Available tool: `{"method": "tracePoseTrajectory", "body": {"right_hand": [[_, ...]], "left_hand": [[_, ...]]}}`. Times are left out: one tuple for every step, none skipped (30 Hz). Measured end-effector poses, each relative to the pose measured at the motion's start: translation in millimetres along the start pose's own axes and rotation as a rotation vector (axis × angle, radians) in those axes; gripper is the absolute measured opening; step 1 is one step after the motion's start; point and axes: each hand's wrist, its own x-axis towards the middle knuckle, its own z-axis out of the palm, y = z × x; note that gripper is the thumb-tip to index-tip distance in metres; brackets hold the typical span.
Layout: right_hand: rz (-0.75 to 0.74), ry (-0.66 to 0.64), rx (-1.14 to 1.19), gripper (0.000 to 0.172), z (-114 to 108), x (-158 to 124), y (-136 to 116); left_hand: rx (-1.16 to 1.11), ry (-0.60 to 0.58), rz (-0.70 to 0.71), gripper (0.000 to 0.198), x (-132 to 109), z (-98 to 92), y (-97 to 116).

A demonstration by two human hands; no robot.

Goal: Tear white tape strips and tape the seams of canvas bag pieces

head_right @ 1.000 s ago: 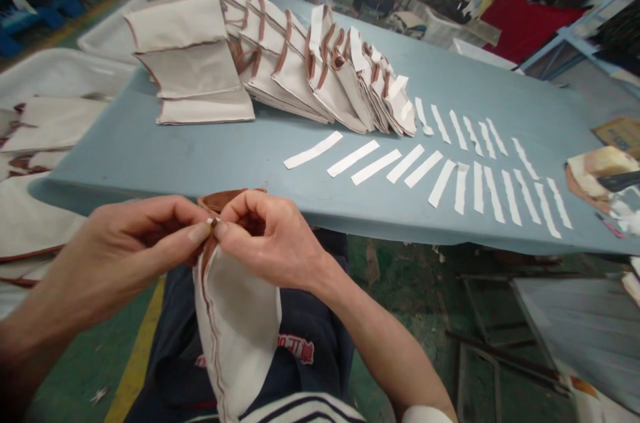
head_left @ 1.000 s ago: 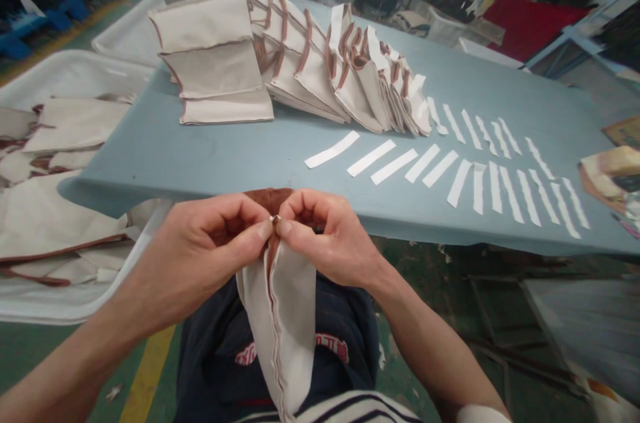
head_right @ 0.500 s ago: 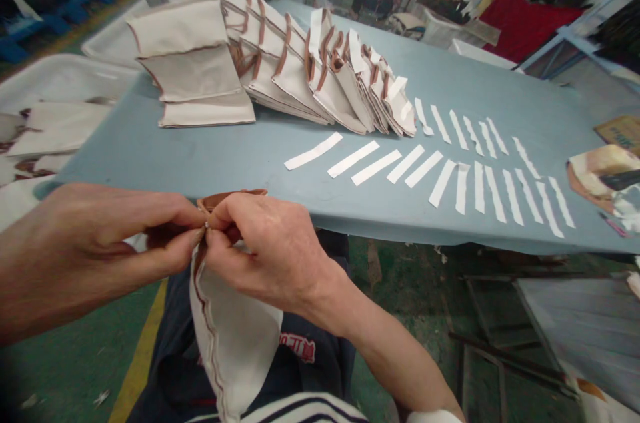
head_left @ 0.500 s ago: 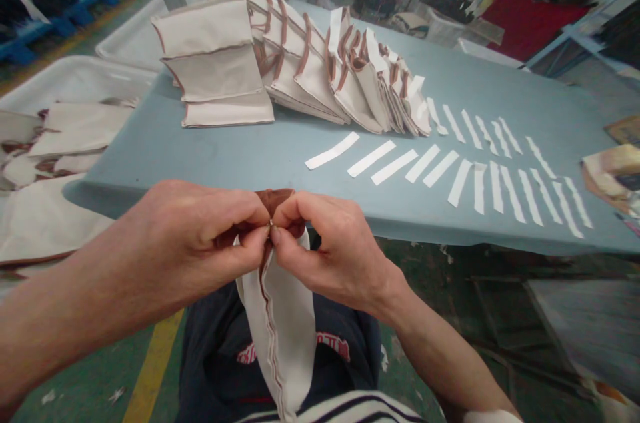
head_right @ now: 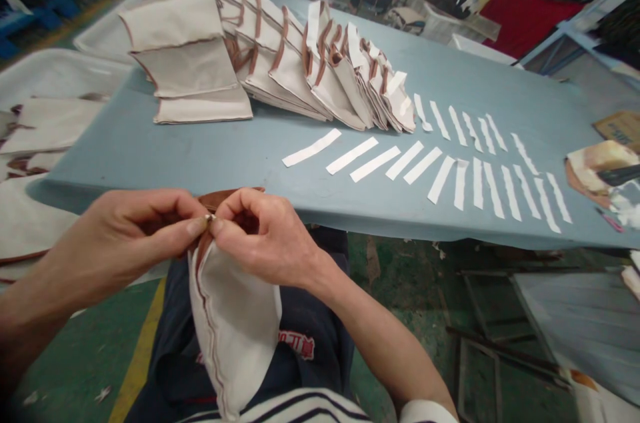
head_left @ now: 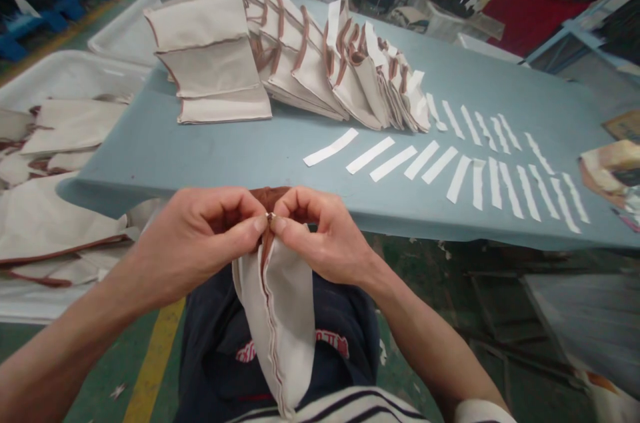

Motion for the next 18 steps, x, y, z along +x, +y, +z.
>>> {"method": "tracePoseTrajectory", "body": {"right_hand": [[-0.004, -0.001, -0.015, 0.013, 0, 0, -1], [-0.015, 0.0, -0.034, 0.012, -1, 0, -1], [-0.033, 0.002, -0.055, 0.011, -1, -1, -2], [-0.055, 0.006, -0.077, 0.01, 0, -1, -3], [-0.079, 0.011, -0.103, 0.01, 0, -1, -4], [-0.101, 0.018, -0.13, 0.01, 1, -1, -5], [-0.118, 0.024, -0.158, 0.01, 1, -2, -6], [-0.13, 0.03, -0.181, 0.01, 2, -2, -6], [-0.137, 0.034, -0.199, 0.01, 2, -3, -7], [-0.141, 0.037, -0.209, 0.009, 2, -3, -8], [-0.144, 0.036, -0.209, 0.009, 2, -4, -8], [-0.147, 0.033, -0.202, 0.009, 2, -4, -8], [-0.148, 0.027, -0.192, 0.009, 2, -4, -8], [-0.148, 0.021, -0.18, 0.008, 1, -3, -7], [-0.146, 0.012, -0.167, 0.007, 1, -3, -6], [-0.144, 0.002, -0.152, 0.007, 0, -2, -5], [-0.143, -0.007, -0.135, 0.007, 0, -1, -3], [-0.144, -0.017, -0.12, 0.007, -1, 0, -1]], "left_hand": [[0.05, -0.004, 0.019, 0.028, -1, -2.4, 0], [0.103, -0.017, 0.045, 0.028, -2, -5.2, 0], [0.15, -0.039, 0.072, 0.027, -2, -8.3, 1], [0.186, -0.062, 0.1, 0.026, -2, -11.3, 2], [0.214, -0.083, 0.122, 0.025, -2, -14.1, 3], [0.234, -0.096, 0.141, 0.024, -2, -16.5, 5], [0.246, -0.105, 0.155, 0.024, -1, -18.3, 6], [0.255, -0.108, 0.163, 0.024, 0, -19.6, 7], [0.26, -0.115, 0.166, 0.025, 2, -20.4, 7], [0.261, -0.123, 0.164, 0.026, 3, -20.6, 8], [0.257, -0.137, 0.16, 0.026, 4, -20.4, 9], [0.244, -0.147, 0.157, 0.026, 4, -19.7, 10], [0.226, -0.155, 0.149, 0.027, 5, -18.6, 10], [0.205, -0.155, 0.139, 0.027, 5, -17.1, 11], [0.184, -0.149, 0.125, 0.028, 6, -15.3, 11], [0.162, -0.133, 0.106, 0.028, 6, -13.2, 11], [0.133, -0.118, 0.081, 0.028, 7, -11.0, 11], [0.097, -0.105, 0.052, 0.028, 7, -8.9, 10]]}}
